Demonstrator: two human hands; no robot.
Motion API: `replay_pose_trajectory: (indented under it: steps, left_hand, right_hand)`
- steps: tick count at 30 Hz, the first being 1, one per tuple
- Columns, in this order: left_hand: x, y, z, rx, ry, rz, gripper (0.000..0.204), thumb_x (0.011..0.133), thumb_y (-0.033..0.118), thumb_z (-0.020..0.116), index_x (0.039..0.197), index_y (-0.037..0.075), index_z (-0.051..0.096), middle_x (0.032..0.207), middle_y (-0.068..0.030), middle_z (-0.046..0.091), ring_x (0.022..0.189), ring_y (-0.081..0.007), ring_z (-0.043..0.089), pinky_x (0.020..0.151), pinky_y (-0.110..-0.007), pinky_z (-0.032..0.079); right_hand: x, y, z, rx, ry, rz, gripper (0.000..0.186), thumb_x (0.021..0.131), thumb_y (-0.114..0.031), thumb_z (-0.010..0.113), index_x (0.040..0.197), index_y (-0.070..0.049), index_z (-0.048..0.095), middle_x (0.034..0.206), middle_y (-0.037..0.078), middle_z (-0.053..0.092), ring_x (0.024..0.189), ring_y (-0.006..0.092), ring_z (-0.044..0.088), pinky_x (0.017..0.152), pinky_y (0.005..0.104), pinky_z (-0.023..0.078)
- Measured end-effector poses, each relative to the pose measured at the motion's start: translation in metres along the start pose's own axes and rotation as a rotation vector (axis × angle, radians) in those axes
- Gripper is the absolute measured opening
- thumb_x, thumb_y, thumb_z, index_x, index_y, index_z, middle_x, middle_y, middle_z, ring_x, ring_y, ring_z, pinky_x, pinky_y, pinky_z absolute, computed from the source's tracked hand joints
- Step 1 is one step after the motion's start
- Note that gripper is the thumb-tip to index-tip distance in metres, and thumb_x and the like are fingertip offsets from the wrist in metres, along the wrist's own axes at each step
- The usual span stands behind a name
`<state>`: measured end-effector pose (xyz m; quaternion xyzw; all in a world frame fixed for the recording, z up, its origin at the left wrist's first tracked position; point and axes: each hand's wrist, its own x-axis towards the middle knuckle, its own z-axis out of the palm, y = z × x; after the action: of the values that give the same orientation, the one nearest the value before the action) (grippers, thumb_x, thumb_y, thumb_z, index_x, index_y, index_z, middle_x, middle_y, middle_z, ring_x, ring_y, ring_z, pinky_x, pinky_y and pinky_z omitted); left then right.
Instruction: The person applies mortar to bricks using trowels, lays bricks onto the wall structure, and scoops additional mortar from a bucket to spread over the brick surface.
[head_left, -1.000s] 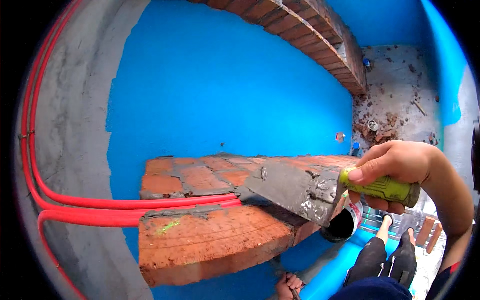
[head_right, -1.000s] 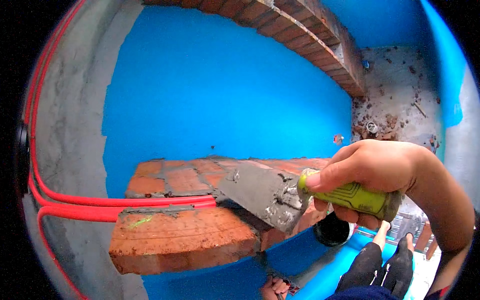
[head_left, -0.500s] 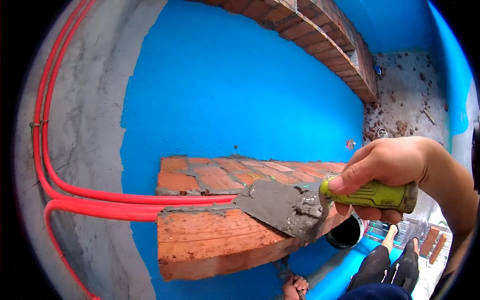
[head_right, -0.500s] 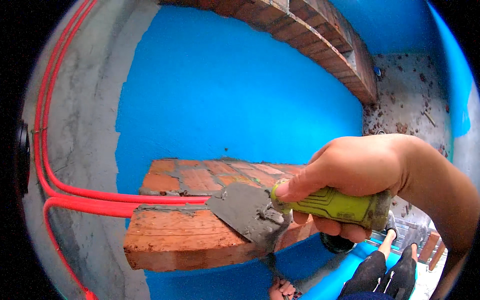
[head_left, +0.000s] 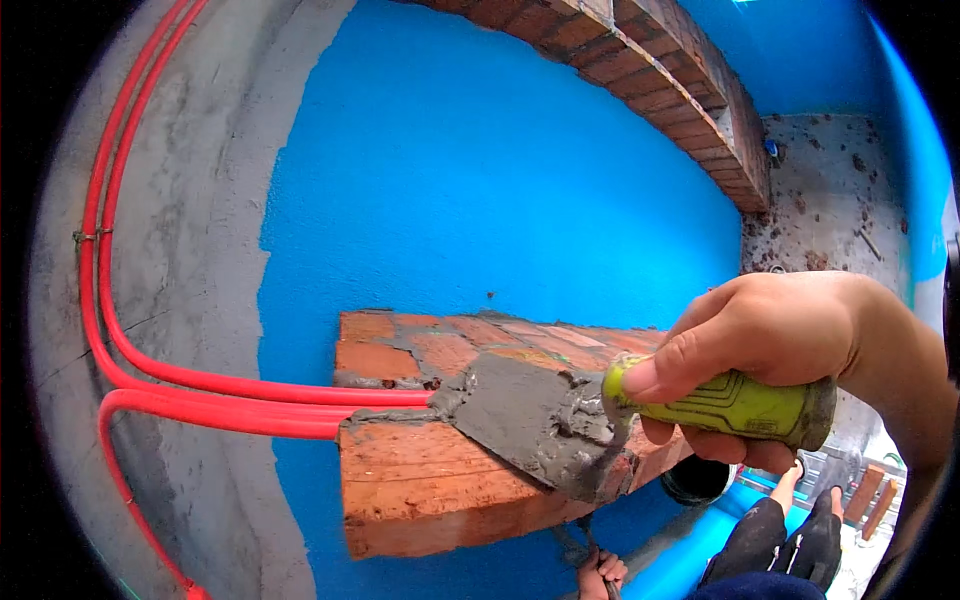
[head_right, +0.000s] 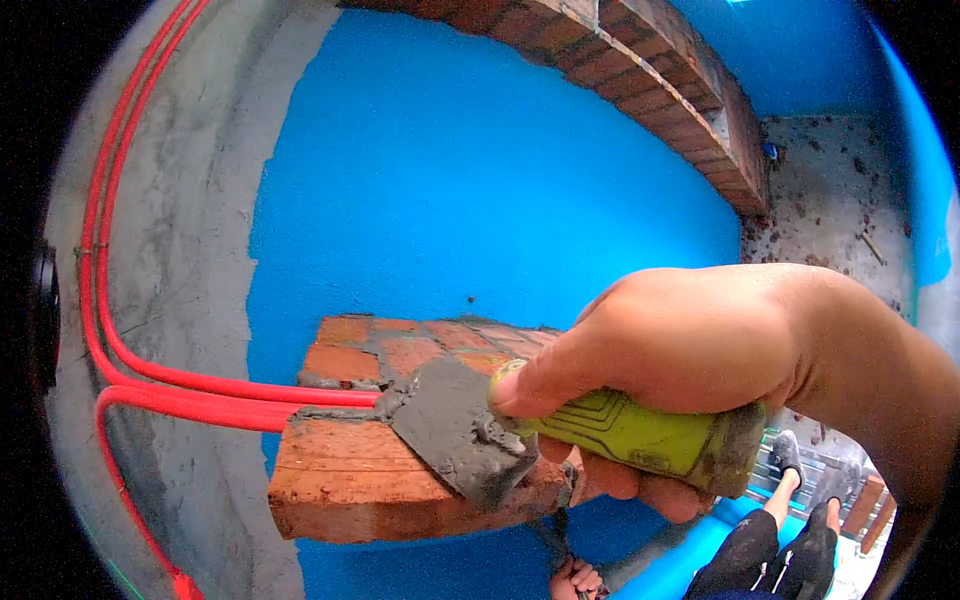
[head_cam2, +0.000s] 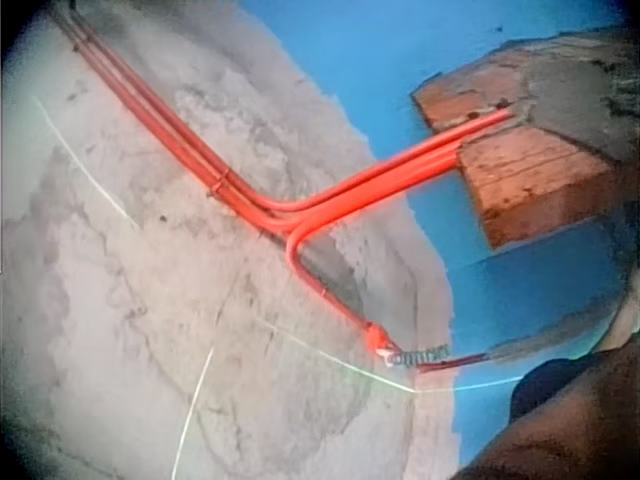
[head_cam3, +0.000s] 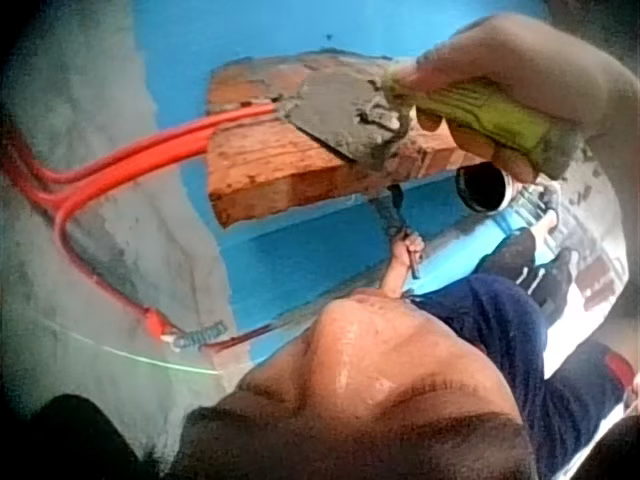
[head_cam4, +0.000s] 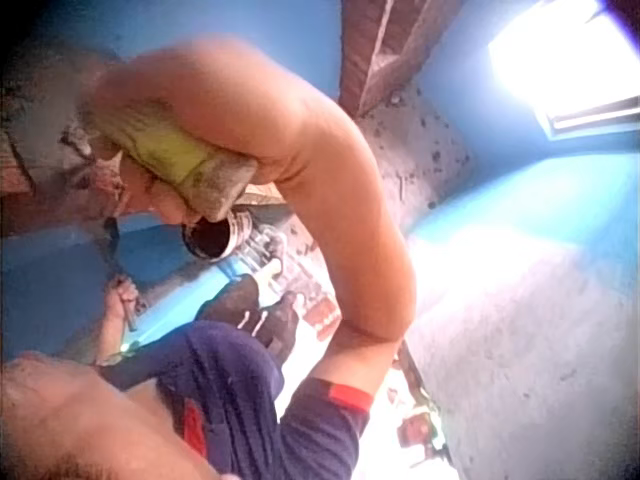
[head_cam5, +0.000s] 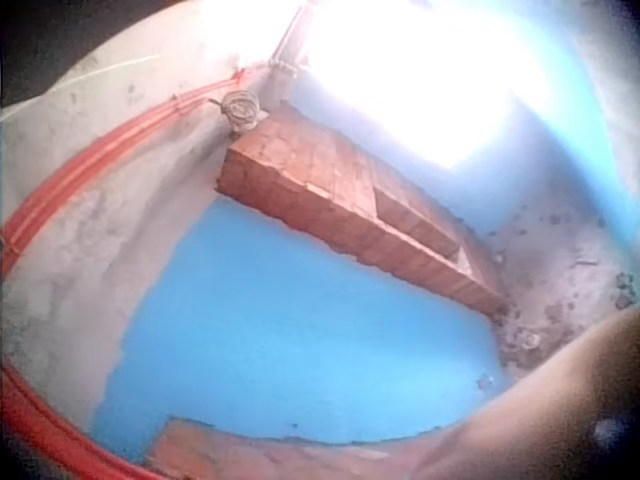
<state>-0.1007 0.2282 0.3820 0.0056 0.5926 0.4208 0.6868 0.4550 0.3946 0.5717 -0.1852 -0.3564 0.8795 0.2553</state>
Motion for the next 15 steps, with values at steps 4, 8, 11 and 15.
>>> replay_pose_trajectory:
  steps: [4, 8, 11, 15]
  left_hand:
    - [0.003, 0.000, -0.006, -0.034, -0.004, -0.038, 0.026, 0.091, 0.032, 0.050, 0.073, 0.013, 0.048, 0.052, -0.0003, 0.038, 0.044, -0.0154, 0.038, 0.046, -0.030, 0.034]
    - [0.002, -0.003, -0.001, -0.038, 0.000, -0.038, 0.026, 0.091, 0.032, 0.050, 0.074, 0.013, 0.048, 0.052, -0.0003, 0.038, 0.044, -0.0156, 0.037, 0.046, -0.030, 0.033]
    - [0.002, -0.005, 0.002, -0.054, 0.030, -0.026, 0.026, 0.091, 0.032, 0.049, 0.074, 0.013, 0.047, 0.052, -0.0002, 0.037, 0.044, -0.0154, 0.037, 0.046, -0.030, 0.033]
    - [0.004, -0.007, 0.000, -0.048, 0.041, 0.005, 0.026, 0.091, 0.032, 0.049, 0.073, 0.013, 0.047, 0.051, 0.0001, 0.036, 0.043, -0.0155, 0.036, 0.045, -0.030, 0.032]
  right_hand:
    - [0.004, -0.006, 0.004, 0.021, -0.062, -0.014, 0.047, 0.094, -0.042, 0.048, 0.097, 0.005, 0.055, 0.063, 0.014, 0.058, 0.043, 0.0208, 0.056, 0.037, 0.0307, 0.046]
    - [0.008, -0.013, 0.007, 0.009, -0.099, -0.028, 0.048, 0.094, -0.042, 0.049, 0.096, 0.005, 0.055, 0.063, 0.013, 0.058, 0.042, 0.0211, 0.056, 0.036, 0.0312, 0.045]
    - [0.006, -0.020, 0.015, -0.016, -0.040, -0.015, 0.048, 0.093, -0.043, 0.050, 0.096, 0.005, 0.055, 0.063, 0.013, 0.058, 0.041, 0.0211, 0.055, 0.036, 0.0313, 0.045]
    - [0.005, -0.021, 0.017, -0.011, -0.072, -0.046, 0.048, 0.093, -0.042, 0.051, 0.095, 0.006, 0.055, 0.063, 0.013, 0.058, 0.041, 0.0210, 0.055, 0.036, 0.0313, 0.044]
